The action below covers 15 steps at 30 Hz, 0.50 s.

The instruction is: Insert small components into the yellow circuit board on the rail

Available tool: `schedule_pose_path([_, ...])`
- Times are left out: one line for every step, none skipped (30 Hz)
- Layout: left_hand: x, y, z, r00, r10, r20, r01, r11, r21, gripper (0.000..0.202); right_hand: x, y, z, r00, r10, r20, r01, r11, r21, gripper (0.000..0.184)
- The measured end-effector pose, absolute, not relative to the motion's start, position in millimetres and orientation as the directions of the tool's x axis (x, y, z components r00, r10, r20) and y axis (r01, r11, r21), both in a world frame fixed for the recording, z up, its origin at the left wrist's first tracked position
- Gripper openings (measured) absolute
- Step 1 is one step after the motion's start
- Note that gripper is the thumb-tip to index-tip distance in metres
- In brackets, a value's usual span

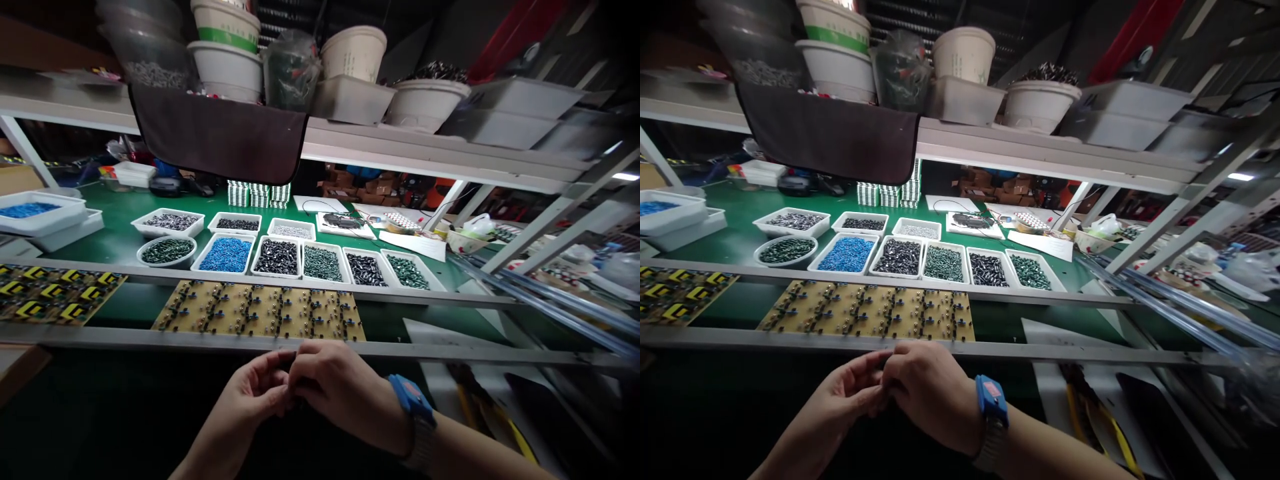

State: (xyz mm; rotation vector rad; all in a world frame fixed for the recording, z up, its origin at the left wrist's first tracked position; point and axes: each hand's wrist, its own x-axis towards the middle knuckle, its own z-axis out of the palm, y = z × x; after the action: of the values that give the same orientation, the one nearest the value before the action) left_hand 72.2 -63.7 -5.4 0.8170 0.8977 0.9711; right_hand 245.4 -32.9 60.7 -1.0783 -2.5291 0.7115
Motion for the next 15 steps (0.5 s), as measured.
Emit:
schedule_pose_path([71.3, -63.9, -4.5, 0.315, 0.912, -0.263, -0.309, 0.361, 0.88, 0.044, 245.3, -32.9, 61.5, -0.654, 0.751, 0.088, 0.573, 0.568, -0.59, 0.012])
schedule_pose_path([70.4, -64.0, -3.8, 0.33, 0.903, -0.274, -0.287, 0.373, 0.883, 0.037, 245.1, -32.7, 61.7, -0.639, 0.764, 0.087, 0.561, 0.541, -0.627, 0.014])
schedule_pose_path([69.7, -64.1, -3.4, 0.329, 0.9, -0.286, -0.259, 0.377, 0.889, 0.035, 244.7, -32.3, 61.4, -0.628, 0.774, 0.079, 0.556, 0.517, -0.651, 0.015])
schedule_pose_path([69.1, -64.0, -3.3, 0.314, 0.903, -0.294, -0.229, 0.373, 0.899, 0.036, 243.9, -31.7, 60.6, -0.623, 0.779, 0.069, 0.558, 0.504, -0.659, 0.016])
schedule_pose_path([68.7, -63.9, -3.5, 0.295, 0.908, -0.297, -0.2, 0.363, 0.91, 0.037, 242.9, -30.9, 59.4, -0.622, 0.781, 0.06, 0.57, 0.504, -0.649, 0.016])
schedule_pose_path([68.5, -63.5, -4.0, 0.276, 0.914, -0.296, -0.176, 0.351, 0.92, 0.039, 241.6, -30.2, 58.0, -0.624, 0.78, 0.05, 0.591, 0.513, -0.622, 0.014])
schedule_pose_path([68.4, -63.0, -4.7, 0.265, 0.919, -0.293, -0.159, 0.341, 0.926, 0.041, 239.9, -29.5, 56.6, -0.628, 0.777, 0.038, 0.62, 0.529, -0.579, 0.013])
schedule_pose_path([68.3, -62.2, -5.7, 0.258, 0.921, -0.292, -0.151, 0.337, 0.929, 0.042, 238.0, -29.0, 55.1, -0.632, 0.775, 0.026, 0.652, 0.549, -0.523, 0.011])
schedule_pose_path([68.1, -61.1, -7.1, 0.255, 0.922, -0.292, -0.154, 0.337, 0.929, 0.043, 236.1, -28.5, 53.6, -0.634, 0.773, 0.015, 0.682, 0.569, -0.459, 0.009])
schedule_pose_path([67.5, -59.9, -8.7, 0.257, 0.921, -0.294, -0.165, 0.341, 0.925, 0.043, 234.5, -28.2, 52.0, -0.639, 0.769, 0.004, 0.705, 0.587, -0.398, 0.009])
schedule_pose_path([66.5, -58.6, -10.5, 0.262, 0.918, -0.297, -0.181, 0.35, 0.919, 0.042, 233.4, -27.7, 50.1, -0.648, 0.761, -0.002, 0.713, 0.606, -0.352, 0.009])
schedule_pose_path([64.9, -57.1, -12.6, 0.279, 0.911, -0.304, -0.201, 0.365, 0.909, 0.042, 232.8, -26.9, 47.8, -0.661, 0.751, 0.004, 0.707, 0.624, -0.334, 0.01])
schedule_pose_path([62.8, -55.7, -14.8, 0.31, 0.899, -0.311, -0.22, 0.385, 0.896, 0.043, 233.1, -25.6, 44.8, -0.679, 0.733, 0.023, 0.683, 0.643, -0.347, 0.009])
schedule_pose_path([60.4, -54.2, -17.0, 0.343, 0.884, -0.317, -0.235, 0.407, 0.882, 0.044, 233.9, -23.5, 41.2, -0.703, 0.709, 0.053, 0.637, 0.662, -0.395, 0.008])
schedule_pose_path([57.7, -52.9, -19.1, 0.371, 0.871, -0.321, -0.247, 0.426, 0.87, 0.044, 235.3, -20.6, 37.1, -0.726, 0.682, 0.09, 0.573, 0.672, -0.47, 0.006])
